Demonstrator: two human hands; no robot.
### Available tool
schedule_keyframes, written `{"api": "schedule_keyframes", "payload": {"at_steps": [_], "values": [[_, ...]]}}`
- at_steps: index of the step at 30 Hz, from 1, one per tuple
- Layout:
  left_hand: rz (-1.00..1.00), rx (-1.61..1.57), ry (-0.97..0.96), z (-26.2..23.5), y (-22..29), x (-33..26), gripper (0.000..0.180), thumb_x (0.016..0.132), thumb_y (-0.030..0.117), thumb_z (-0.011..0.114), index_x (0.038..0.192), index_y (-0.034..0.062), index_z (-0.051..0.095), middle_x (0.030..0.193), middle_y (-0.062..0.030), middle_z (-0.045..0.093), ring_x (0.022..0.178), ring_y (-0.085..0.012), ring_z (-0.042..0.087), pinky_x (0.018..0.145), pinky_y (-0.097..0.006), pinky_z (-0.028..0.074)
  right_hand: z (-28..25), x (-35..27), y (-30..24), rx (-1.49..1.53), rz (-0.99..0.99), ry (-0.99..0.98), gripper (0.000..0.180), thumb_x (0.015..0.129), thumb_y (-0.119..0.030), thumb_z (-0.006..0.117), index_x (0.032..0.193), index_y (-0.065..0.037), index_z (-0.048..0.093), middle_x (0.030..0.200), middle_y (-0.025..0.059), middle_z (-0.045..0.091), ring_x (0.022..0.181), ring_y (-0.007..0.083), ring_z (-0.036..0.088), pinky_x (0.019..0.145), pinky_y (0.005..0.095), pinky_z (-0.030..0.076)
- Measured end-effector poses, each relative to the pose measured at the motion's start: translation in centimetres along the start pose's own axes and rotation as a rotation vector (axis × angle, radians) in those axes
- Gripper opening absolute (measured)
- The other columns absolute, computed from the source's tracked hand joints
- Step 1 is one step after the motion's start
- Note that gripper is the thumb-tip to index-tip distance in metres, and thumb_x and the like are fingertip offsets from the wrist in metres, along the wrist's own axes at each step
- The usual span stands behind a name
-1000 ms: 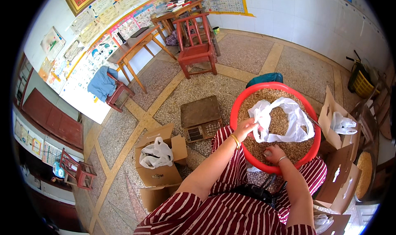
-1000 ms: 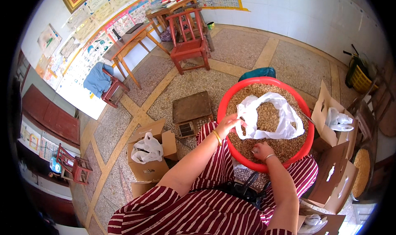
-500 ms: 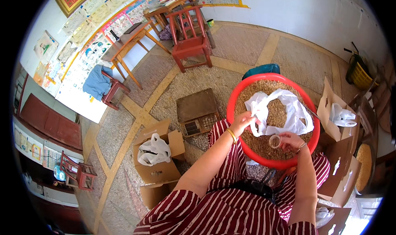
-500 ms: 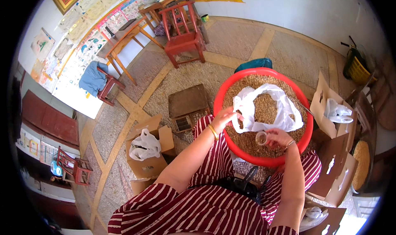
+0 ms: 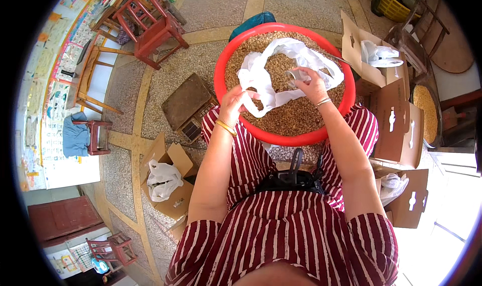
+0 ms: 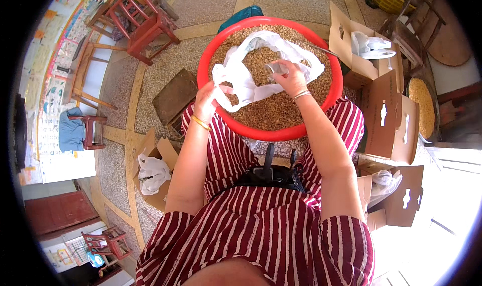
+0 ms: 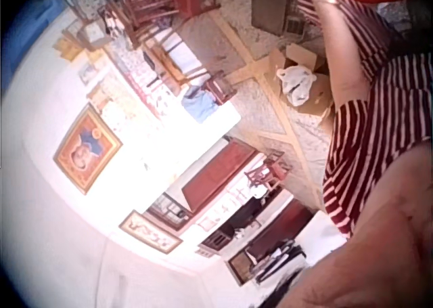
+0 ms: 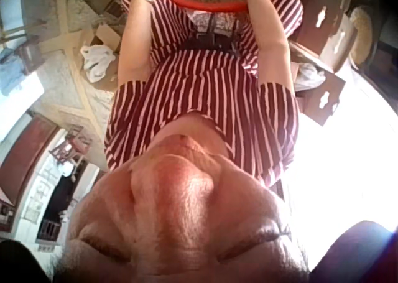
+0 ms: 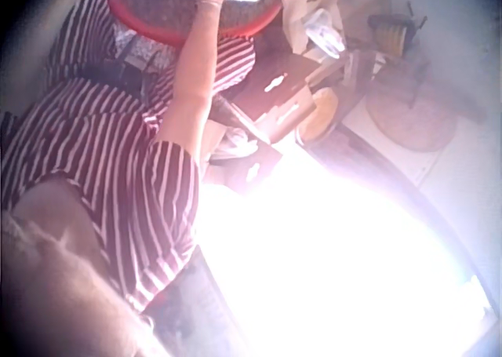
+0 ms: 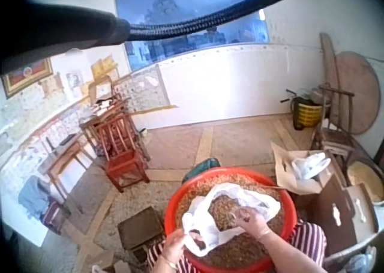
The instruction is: The person scoops grains from a large red basin into a white plastic bag using a small cup. They repeatedly fill the bag, place it into a cardboard box, and then retrieve a new bag to continue the process.
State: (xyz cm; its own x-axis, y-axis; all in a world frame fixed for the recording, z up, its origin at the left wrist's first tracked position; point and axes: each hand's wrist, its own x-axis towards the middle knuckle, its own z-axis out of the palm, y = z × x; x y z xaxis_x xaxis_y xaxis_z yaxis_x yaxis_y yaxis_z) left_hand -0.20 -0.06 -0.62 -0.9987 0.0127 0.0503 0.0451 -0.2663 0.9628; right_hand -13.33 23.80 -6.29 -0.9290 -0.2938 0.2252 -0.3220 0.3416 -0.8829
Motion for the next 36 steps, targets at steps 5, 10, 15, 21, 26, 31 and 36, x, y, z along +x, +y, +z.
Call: {"api": "schedule_keyframes", "payload": {"at_steps": [5, 10, 15, 21, 26, 31, 36], "values": [[-0.005, 0.0, -0.03, -0.1, 0.0, -0.1, 0.047, 0.087, 0.035, 0.047, 0.12, 0.0007, 0.048, 0.091, -0.0109, 0.063, 0.069, -0.0103, 0.06, 0.059, -0.02, 0.049, 0.8, -0.1, -0.5, -0.26, -0.05, -0.007, 0.049, 0.066, -0.01, 0.068, 0.112, -0.017, 0.052, 0.109, 0.0157, 0.05, 0.084, 0.0284, 0.058, 0.074, 0.0355, 0.05], [-0.003, 0.0, -0.053, -0.1, 0.1, -0.2, 0.048, 0.087, 0.036, 0.047, 0.12, 0.0009, 0.048, 0.091, -0.0117, 0.063, 0.07, -0.0107, 0.06, 0.06, -0.021, 0.05, 0.9, -0.3, -1.7, -0.477, -0.28, 0.03, 0.051, 0.065, -0.007, 0.068, 0.113, -0.017, 0.051, 0.115, 0.0107, 0.047, 0.086, 0.0284, 0.058, 0.073, 0.0355, 0.05], [-0.019, -0.001, -0.024, 0.1, 0.2, -0.2, 0.048, 0.087, 0.035, 0.047, 0.119, -0.0001, 0.048, 0.092, -0.0125, 0.063, 0.07, -0.0117, 0.061, 0.061, -0.022, 0.051, 0.2, -0.3, -2.4, -0.415, -0.332, 0.103, 0.052, 0.065, -0.005, 0.068, 0.113, -0.017, 0.052, 0.116, 0.0094, 0.047, 0.084, 0.0261, 0.059, 0.072, 0.0343, 0.05], [-0.048, 0.002, 0.005, -0.3, -0.1, -0.3, 0.05, 0.086, 0.033, 0.049, 0.12, -0.0035, 0.046, 0.091, -0.0154, 0.062, 0.067, -0.0159, 0.062, 0.062, -0.026, 0.051, -1.0, -1.1, -1.5, 0.129, -0.071, 0.085, 0.049, 0.068, -0.007, 0.07, 0.114, -0.012, 0.052, 0.106, 0.0074, 0.049, 0.072, 0.0137, 0.059, 0.063, 0.0274, 0.05], [-0.049, 0.019, 0.002, -0.9, -0.1, -0.8, 0.051, 0.086, 0.032, 0.049, 0.12, -0.0056, 0.045, 0.091, -0.0167, 0.062, 0.067, -0.0172, 0.061, 0.062, -0.029, 0.052, -3.0, -2.1, -1.1, 0.334, 0.315, -0.364, 0.047, 0.072, -0.019, 0.069, 0.115, -0.009, 0.053, 0.085, 0.0069, 0.06, 0.071, 0.0117, 0.057, 0.064, 0.0269, 0.049], [-0.035, 0.118, 0.003, -1.6, -0.4, -1.3, 0.038, 0.088, 0.02, 0.047, 0.115, -0.0064, 0.048, 0.094, -0.0163, 0.062, 0.071, -0.0177, 0.061, 0.064, -0.029, 0.051, -3.5, -4.2, 2.2, -0.306, 0.025, -0.533, 0.041, 0.071, -0.031, 0.066, 0.105, -0.008, 0.058, 0.091, 0.0111, 0.061, 0.086, 0.0227, 0.058, 0.076, 0.0327, 0.047], [0.011, 0.08, 0.046, -1.5, -0.9, -2.0, 0.03, 0.087, 0.014, 0.046, 0.107, -0.0068, 0.055, 0.104, -0.0181, 0.059, 0.074, -0.0186, 0.061, 0.067, -0.029, 0.05, -4.4, -5.0, 2.1, -0.752, 0.017, -0.614, 0.035, 0.075, -0.035, 0.055, 0.1, -0.011, 0.061, 0.105, 0.0125, 0.058, 0.101, 0.0295, 0.052, 0.086, 0.0386, 0.044]]}}
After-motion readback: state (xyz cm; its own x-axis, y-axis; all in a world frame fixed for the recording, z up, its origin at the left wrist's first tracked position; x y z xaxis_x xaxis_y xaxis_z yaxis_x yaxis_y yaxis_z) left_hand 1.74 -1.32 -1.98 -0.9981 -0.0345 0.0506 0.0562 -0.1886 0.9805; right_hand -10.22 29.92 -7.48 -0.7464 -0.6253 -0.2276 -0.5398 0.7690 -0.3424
